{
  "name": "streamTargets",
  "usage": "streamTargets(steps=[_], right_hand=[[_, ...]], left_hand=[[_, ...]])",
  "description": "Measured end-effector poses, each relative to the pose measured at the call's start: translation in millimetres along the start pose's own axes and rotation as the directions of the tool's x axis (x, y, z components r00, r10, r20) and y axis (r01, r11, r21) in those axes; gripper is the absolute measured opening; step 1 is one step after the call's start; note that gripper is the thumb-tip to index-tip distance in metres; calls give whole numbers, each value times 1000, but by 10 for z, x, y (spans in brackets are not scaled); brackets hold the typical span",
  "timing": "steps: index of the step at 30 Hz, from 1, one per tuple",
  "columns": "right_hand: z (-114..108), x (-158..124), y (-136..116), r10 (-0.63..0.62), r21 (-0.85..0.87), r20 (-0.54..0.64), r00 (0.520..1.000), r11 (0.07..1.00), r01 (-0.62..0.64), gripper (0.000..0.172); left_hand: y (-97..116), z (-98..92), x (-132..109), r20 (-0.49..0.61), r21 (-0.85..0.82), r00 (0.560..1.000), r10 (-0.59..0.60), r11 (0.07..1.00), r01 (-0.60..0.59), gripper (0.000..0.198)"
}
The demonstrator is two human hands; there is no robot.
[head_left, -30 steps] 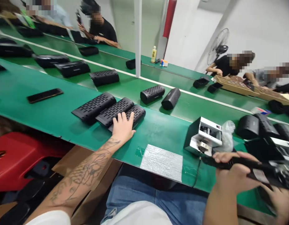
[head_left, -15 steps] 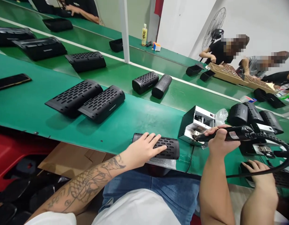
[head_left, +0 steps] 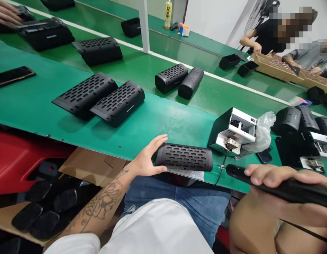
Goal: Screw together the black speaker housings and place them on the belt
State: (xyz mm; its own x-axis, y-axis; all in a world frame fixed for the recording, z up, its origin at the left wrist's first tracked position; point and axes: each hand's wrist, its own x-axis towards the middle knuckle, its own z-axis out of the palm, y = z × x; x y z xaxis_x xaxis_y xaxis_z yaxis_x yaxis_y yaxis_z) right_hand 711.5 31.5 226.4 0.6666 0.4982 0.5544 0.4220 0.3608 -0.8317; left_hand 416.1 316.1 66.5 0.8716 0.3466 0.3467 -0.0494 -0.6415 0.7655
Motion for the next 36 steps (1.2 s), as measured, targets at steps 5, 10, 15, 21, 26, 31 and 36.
streamTargets(steps=[5,10,15,21,26,31,36], right_hand=[[183,-304,-154,13,57,81,997,998,-18,60],[416,-314,-165,3,63,62,998,998,-7,64],[512,-244,-119,0,91,113,994,996,-10,59],[543,-182,46,-22,220,258,966,975,-37,47],[517,-141,114,-24,309,332,943,947,-85,36],[564,-65,142,28,324,371,928,933,-158,28],[557,-54,169,3,311,411,912,939,-144,22]], left_hand=[[-179,234,-144,26,-161,993,-114,980,117,132],[-163,246,-123,21,-202,988,-155,967,156,128],[-143,239,-121,10,-192,988,-153,970,152,124],[-186,256,-128,-10,-175,995,-103,980,100,121],[-238,273,-138,-28,-153,998,-63,987,58,125],[-227,284,-135,-32,-145,999,-36,989,31,128],[-222,282,-127,-4,-132,997,-77,988,75,131]])
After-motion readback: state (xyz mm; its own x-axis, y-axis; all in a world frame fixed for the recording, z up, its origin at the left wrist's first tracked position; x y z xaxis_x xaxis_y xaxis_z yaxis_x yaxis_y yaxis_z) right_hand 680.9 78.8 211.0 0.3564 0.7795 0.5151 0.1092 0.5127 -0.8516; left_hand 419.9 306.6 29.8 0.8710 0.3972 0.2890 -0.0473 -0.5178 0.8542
